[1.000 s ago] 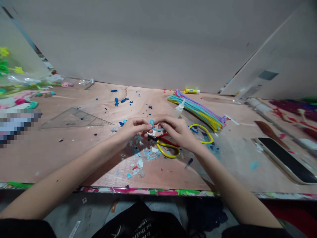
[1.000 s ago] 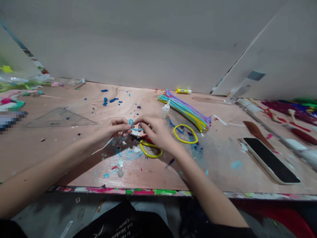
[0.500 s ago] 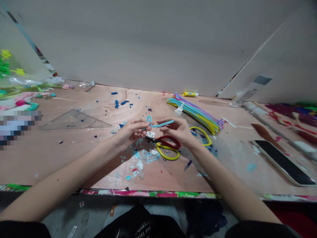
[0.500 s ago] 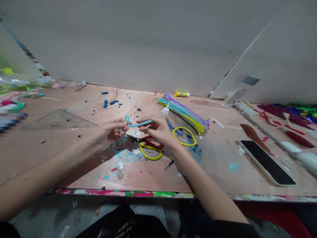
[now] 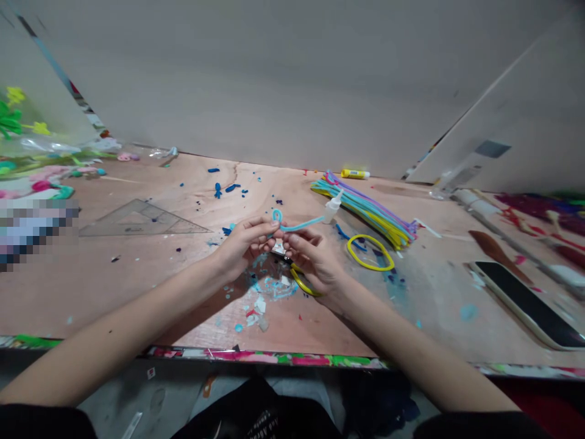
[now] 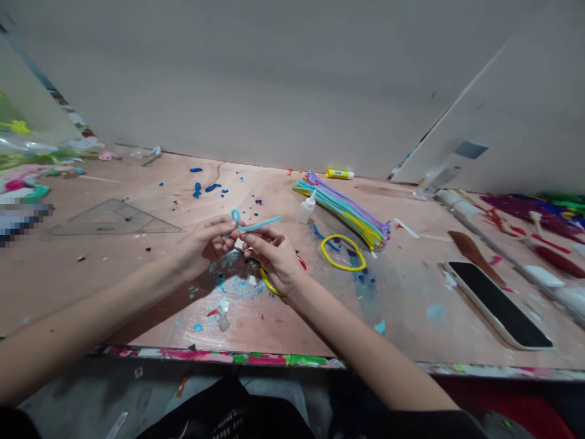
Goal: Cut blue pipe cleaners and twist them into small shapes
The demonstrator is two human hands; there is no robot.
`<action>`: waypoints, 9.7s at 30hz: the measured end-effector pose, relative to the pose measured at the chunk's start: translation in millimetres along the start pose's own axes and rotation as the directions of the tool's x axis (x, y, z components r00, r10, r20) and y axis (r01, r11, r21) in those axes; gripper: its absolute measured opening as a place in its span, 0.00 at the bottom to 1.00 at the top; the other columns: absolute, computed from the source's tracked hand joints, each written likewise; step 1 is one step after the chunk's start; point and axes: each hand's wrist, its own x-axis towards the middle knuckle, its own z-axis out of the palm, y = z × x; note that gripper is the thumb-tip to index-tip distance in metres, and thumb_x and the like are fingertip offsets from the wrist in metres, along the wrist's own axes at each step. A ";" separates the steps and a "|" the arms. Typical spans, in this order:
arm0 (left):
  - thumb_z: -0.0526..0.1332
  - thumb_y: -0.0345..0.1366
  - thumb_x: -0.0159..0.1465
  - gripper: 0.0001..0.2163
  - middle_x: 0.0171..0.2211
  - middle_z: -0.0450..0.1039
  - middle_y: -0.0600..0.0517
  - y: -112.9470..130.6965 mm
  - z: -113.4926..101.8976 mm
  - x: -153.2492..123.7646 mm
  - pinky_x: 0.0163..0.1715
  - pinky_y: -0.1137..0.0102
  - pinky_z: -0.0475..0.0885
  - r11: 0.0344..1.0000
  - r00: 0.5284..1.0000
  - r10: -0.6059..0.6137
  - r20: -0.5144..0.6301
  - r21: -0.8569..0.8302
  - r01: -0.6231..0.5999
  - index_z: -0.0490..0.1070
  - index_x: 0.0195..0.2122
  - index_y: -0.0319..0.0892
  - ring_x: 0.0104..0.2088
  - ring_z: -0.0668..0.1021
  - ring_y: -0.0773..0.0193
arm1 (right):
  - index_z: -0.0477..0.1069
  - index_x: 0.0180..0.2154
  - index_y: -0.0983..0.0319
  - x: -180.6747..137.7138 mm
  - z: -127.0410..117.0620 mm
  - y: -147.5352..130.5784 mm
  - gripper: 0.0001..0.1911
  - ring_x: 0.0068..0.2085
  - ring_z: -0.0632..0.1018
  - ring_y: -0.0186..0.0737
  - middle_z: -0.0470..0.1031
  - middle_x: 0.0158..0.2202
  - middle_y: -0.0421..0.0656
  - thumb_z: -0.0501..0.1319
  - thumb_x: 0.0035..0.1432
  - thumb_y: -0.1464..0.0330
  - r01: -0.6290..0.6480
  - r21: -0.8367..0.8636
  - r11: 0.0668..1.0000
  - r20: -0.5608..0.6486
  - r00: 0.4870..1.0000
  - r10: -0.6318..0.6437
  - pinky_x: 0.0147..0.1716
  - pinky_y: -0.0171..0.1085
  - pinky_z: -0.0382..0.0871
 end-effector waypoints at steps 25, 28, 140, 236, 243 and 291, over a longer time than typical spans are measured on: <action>0.70 0.32 0.53 0.06 0.22 0.73 0.54 -6.7 2.9 -5.1 0.21 0.77 0.63 0.969 0.990 -0.138 0.024 0.212 0.130 0.74 0.24 0.38 0.20 0.71 0.74 | 0.81 0.37 0.55 3.1 -27.6 -39.0 0.05 0.48 0.82 0.44 0.84 0.45 0.43 0.66 0.61 0.69 0.660 -0.678 0.324 0.532 0.744 -0.405 0.50 0.45 0.74; 0.70 0.32 0.53 0.07 0.22 0.73 0.53 -7.2 1.3 -5.0 0.22 0.77 0.63 0.965 0.991 -0.129 0.046 0.234 0.115 0.73 0.23 0.38 0.20 0.70 0.74 | 0.81 0.34 0.57 2.4 -26.9 -39.1 0.05 0.43 0.83 0.43 0.84 0.40 0.43 0.66 0.62 0.66 0.591 -0.729 0.347 0.469 0.799 -0.376 0.44 0.42 0.76; 0.64 0.39 0.62 0.10 0.22 0.71 0.54 -13.7 0.6 -7.8 0.25 0.73 0.65 0.759 0.947 0.153 0.283 0.581 -0.296 0.71 0.26 0.40 0.23 0.72 0.69 | 0.62 0.46 0.56 -3.3 -10.4 -29.0 0.18 0.26 0.77 0.33 0.73 0.30 0.35 0.67 0.58 0.65 0.377 -0.693 0.614 0.060 0.879 -0.472 0.25 0.33 0.72; 0.70 0.36 0.56 0.07 0.30 0.77 0.52 -17.8 -7.6 4.8 0.33 0.70 0.72 0.791 0.935 0.354 -0.033 0.545 -0.280 0.74 0.31 0.40 0.31 0.78 0.66 | 0.78 0.34 0.63 1.7 -12.1 -12.7 0.09 0.33 0.80 0.38 0.82 0.34 0.45 0.66 0.56 0.64 0.220 -0.667 0.712 0.108 0.974 -0.200 0.32 0.36 0.73; 0.68 0.37 0.58 0.06 0.32 0.76 0.51 -19.8 -5.8 3.0 0.33 0.71 0.73 0.814 0.956 0.291 -0.037 0.535 -0.227 0.75 0.32 0.40 0.33 0.77 0.65 | 0.77 0.33 0.64 1.5 -13.1 -9.8 0.10 0.31 0.78 0.36 0.80 0.31 0.43 0.63 0.59 0.64 0.265 -0.702 0.661 0.141 0.961 -0.236 0.30 0.34 0.70; 0.71 0.37 0.54 0.06 0.25 0.75 0.52 -0.4 -12.1 4.1 0.27 0.70 0.68 0.876 0.995 0.095 0.007 0.474 -0.087 0.78 0.29 0.41 0.25 0.73 0.67 | 0.75 0.37 0.60 -1.9 -27.5 -15.1 0.08 0.39 0.77 0.43 0.80 0.36 0.46 0.57 0.67 0.69 0.631 -0.771 -0.088 0.585 0.647 -0.489 0.40 0.42 0.69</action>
